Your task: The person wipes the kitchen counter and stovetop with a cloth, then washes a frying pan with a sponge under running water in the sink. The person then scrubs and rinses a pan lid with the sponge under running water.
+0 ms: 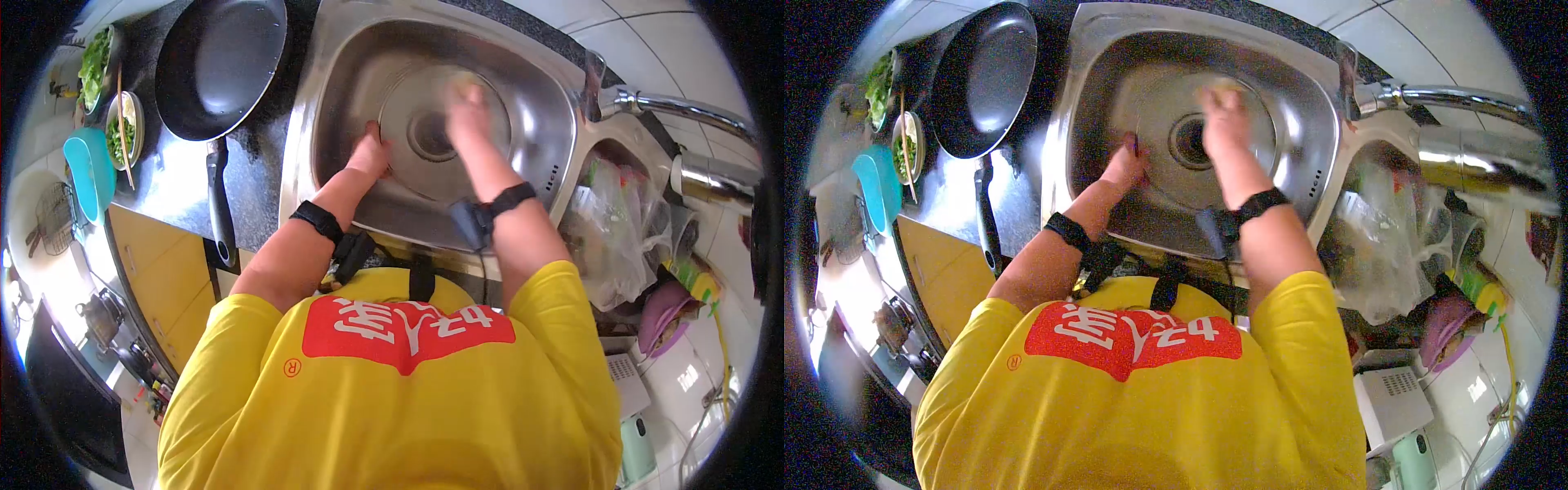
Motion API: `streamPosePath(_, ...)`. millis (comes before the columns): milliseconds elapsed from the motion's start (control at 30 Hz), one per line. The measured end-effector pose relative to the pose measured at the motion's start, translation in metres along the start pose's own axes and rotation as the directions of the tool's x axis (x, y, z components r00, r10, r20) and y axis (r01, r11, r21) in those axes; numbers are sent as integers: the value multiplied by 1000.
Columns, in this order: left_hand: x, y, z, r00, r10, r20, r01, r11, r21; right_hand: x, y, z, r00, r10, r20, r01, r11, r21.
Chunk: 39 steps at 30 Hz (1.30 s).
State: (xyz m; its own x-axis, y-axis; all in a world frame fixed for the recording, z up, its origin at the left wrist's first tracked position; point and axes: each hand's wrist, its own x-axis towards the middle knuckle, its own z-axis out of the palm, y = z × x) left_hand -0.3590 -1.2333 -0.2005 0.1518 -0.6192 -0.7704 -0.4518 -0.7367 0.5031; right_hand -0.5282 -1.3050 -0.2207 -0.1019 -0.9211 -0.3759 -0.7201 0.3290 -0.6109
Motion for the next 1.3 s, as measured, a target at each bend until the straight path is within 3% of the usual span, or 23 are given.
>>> streamPosePath(33,2,-1,-1,1000,-1,21,1,1000,-9,-12,-31,7,995,-84,59,87,995,-42)
streamPosePath(67,1,-3,-2,1000,-7,20,7,1000,-9,-25,-37,16,930,-345,127,358,929,-99)
streamPosePath(100,0,-4,-3,999,-15,32,15,1000,6,-34,-46,18,902,-330,278,381,912,-155)
streamPosePath(133,2,-3,-5,999,-17,40,16,1000,20,-37,-30,25,752,-583,308,655,713,-250)
streamPosePath(200,15,-18,0,995,91,-48,-84,987,140,-55,-1,21,651,-605,459,727,671,-145)
streamPosePath(267,37,-39,8,971,206,-118,-169,950,263,-75,17,-1,750,-316,581,477,866,-146)
streamPosePath(333,54,-55,15,988,123,-97,-110,985,130,-83,51,-32,577,-306,757,730,609,-310)
streamPosePath(400,33,-33,6,987,93,-134,-77,990,122,-70,64,-52,679,-160,717,643,600,-475)
streamPosePath(467,22,-25,4,969,196,-152,-160,963,218,-53,67,-61,972,-36,230,134,894,-427)
streamPosePath(500,15,-19,3,967,203,-151,-167,961,221,-42,71,-70,911,-294,289,409,731,-547)
streamPosePath(533,9,-12,0,971,196,-135,-177,975,137,-37,75,-64,911,-301,281,410,731,-546)
streamPosePath(600,2,-8,-4,972,198,-123,-191,980,63,-38,81,-44,848,-516,124,493,680,-542)
streamPosePath(633,1,-9,-5,955,242,-169,-236,970,59,-47,68,-36,886,-436,158,460,785,-416)
streamPosePath(700,-5,-6,-11,930,295,-221,-289,956,60,-57,60,-22,886,-462,41,452,839,-303)
streamPosePath(767,-21,0,-18,929,325,-179,-351,927,-135,-64,56,-28,915,-399,63,400,873,-279)
streamPosePath(867,-20,-5,-19,887,415,-200,-422,907,13,-71,66,-39,937,-331,112,347,915,-206)
streamPosePath(933,-34,10,-21,891,409,-197,-431,898,-86,-75,55,-55,928,-361,-93,354,932,-79)
streamPosePath(1000,-49,21,-25,895,405,-188,-437,881,-181,-85,34,-75,923,-367,-112,367,930,-25)
streamPosePath(1067,-59,29,-29,707,654,-268,-638,754,156,-94,16,-89,828,-488,-275,541,825,164)
streamPosePath(1133,-73,42,-31,676,690,-257,-652,723,227,-106,-12,-113,763,-564,-316,612,788,71)
streamPosePath(1200,-86,51,-30,546,808,-224,-704,587,399,-120,-42,-131,638,-710,-299,736,677,-37)
streamPosePath(1267,-93,55,-26,497,845,-197,-735,531,421,-122,-54,-130,627,-739,-246,752,657,-58)
streamPosePath(1300,-97,55,-23,458,872,-170,-761,484,431,-123,-58,-129,631,-757,-171,733,653,-189)
